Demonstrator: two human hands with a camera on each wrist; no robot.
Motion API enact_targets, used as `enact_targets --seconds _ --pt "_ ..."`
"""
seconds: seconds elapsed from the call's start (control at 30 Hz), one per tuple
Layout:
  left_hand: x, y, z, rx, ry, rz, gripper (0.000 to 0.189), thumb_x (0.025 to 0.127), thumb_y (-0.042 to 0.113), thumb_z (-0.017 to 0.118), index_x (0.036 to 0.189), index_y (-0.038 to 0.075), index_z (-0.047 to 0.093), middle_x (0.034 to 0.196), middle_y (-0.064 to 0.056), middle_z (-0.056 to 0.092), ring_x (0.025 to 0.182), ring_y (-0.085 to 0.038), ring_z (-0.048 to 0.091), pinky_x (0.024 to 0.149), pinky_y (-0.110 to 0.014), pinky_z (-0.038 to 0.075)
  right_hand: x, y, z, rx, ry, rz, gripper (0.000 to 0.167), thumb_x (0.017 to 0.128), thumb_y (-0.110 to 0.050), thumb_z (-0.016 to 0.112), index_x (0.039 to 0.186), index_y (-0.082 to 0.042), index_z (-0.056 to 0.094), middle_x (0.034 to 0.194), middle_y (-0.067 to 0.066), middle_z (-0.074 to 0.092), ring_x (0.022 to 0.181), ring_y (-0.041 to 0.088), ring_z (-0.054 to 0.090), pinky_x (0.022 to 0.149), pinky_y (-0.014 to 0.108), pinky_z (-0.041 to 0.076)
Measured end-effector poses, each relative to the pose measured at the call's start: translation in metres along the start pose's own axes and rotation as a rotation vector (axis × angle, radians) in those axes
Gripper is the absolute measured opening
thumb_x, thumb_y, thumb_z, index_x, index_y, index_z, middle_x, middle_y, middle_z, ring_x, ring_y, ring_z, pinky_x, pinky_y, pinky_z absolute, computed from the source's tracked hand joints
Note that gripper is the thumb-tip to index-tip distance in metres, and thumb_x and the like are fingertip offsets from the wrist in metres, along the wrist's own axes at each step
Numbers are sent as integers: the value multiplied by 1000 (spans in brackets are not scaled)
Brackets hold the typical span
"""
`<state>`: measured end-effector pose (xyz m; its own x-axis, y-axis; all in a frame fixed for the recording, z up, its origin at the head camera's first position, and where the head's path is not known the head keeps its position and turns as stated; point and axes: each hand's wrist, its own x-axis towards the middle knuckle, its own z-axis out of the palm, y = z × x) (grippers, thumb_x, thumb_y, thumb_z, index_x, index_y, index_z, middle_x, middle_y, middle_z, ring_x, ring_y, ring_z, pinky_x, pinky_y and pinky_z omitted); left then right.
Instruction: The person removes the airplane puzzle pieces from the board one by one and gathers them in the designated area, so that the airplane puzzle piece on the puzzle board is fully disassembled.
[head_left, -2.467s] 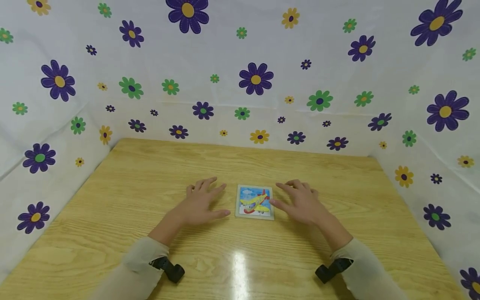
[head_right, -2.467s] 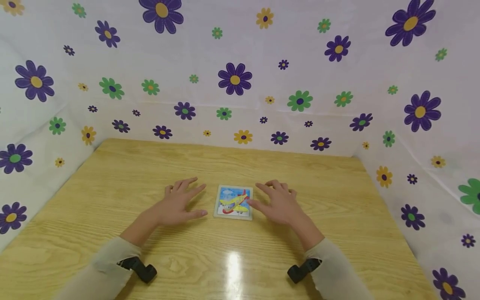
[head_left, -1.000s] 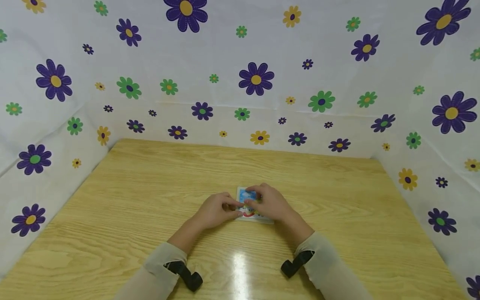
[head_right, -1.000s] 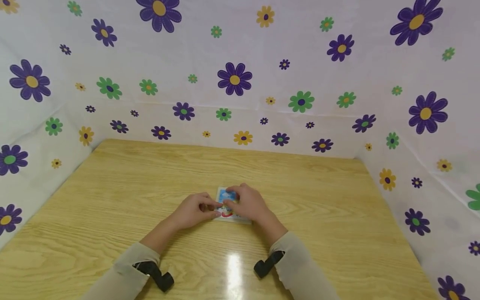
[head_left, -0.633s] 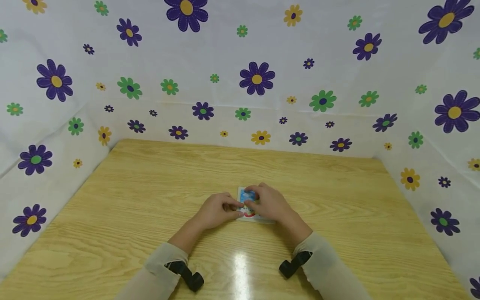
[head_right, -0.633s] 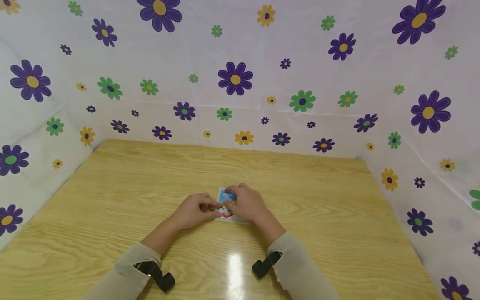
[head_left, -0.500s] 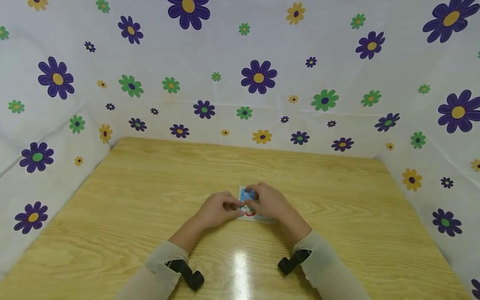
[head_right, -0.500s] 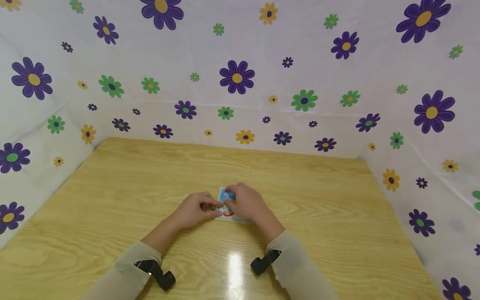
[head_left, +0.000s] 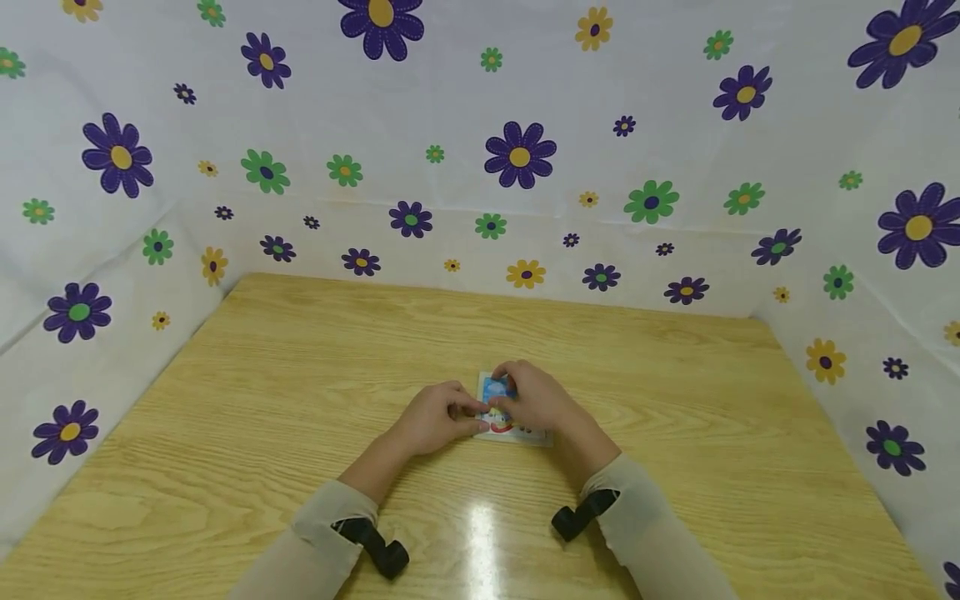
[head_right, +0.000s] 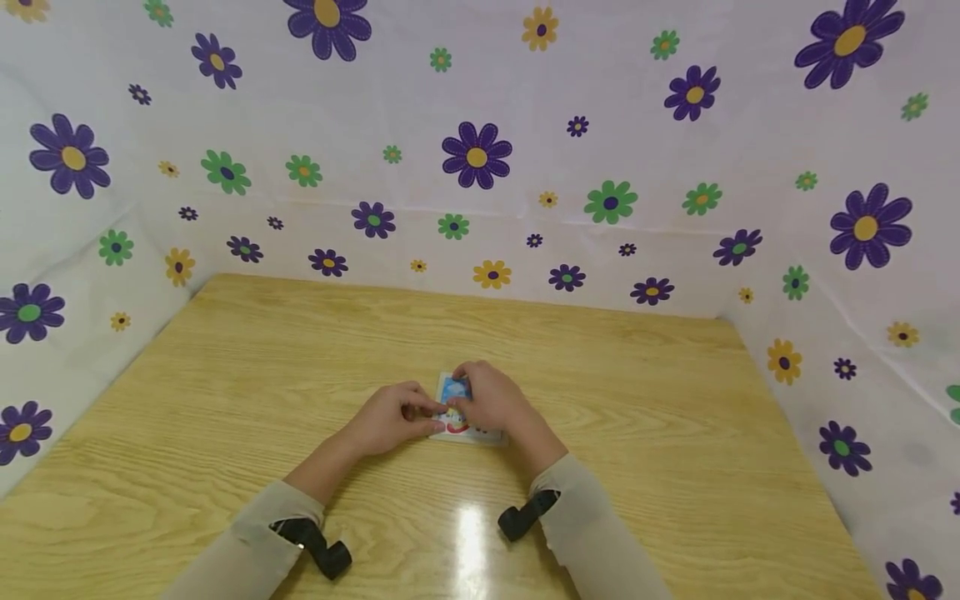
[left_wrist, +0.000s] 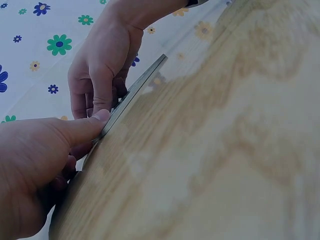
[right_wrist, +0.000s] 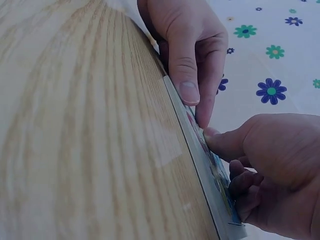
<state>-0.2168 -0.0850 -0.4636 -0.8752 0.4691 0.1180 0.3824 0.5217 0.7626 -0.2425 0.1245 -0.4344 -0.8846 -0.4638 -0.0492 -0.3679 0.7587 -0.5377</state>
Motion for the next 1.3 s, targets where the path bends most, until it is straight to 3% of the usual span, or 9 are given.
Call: enact_targets --seconds 0.07,0.17,0.33,0.73,1.1,1.3 --pt "0 0 -1 3 -6 -1 22 86 31 80 104 18 80 91 6 65 71 -11 51 63 -24 45 -1 0 1 9 -3 -18 16 96 -21 68 106 -9 68 100 6 57 82 17 53 74 33 48" --pt "-1 -1 -2 -3 -4 -7 21 86 30 80 104 19 80 91 6 65 72 -11 51 64 -25 46 -2 -3 4 14 24 -33 13 97 -21 66 103 -11 69 103 7 56 86 18 54 77 34 50" --pt "-2 -3 -3 -33 -13 -13 21 87 29 79 105 19 80 92 5 64 72 -13 51 63 -26 45 -2 -6 7 -42 77 -34 30 97 -25 66 123 -10 65 108 8 59 92 19 59 81 38 53" --pt "-3 -2 -3 -13 -5 -24 22 85 29 80 105 18 80 92 5 64 72 -12 50 64 -25 46 -2 -10 5 -132 35 -63 37 98 -25 66 132 -10 62 113 10 60 91 19 60 85 39 54" --pt "1 -1 -2 6 -11 -35 24 85 31 81 105 19 80 89 6 64 69 -10 48 61 -23 42 9 -6 -7 -53 -83 -13 34 97 -21 67 127 -7 58 119 13 54 101 24 56 94 44 50" --pt "2 -1 0 10 -5 -44 23 84 31 81 105 19 80 88 7 63 69 -11 48 61 -23 41 9 -3 -9 -11 -83 -32 33 96 -17 67 126 -5 60 124 16 53 105 25 57 97 45 49"
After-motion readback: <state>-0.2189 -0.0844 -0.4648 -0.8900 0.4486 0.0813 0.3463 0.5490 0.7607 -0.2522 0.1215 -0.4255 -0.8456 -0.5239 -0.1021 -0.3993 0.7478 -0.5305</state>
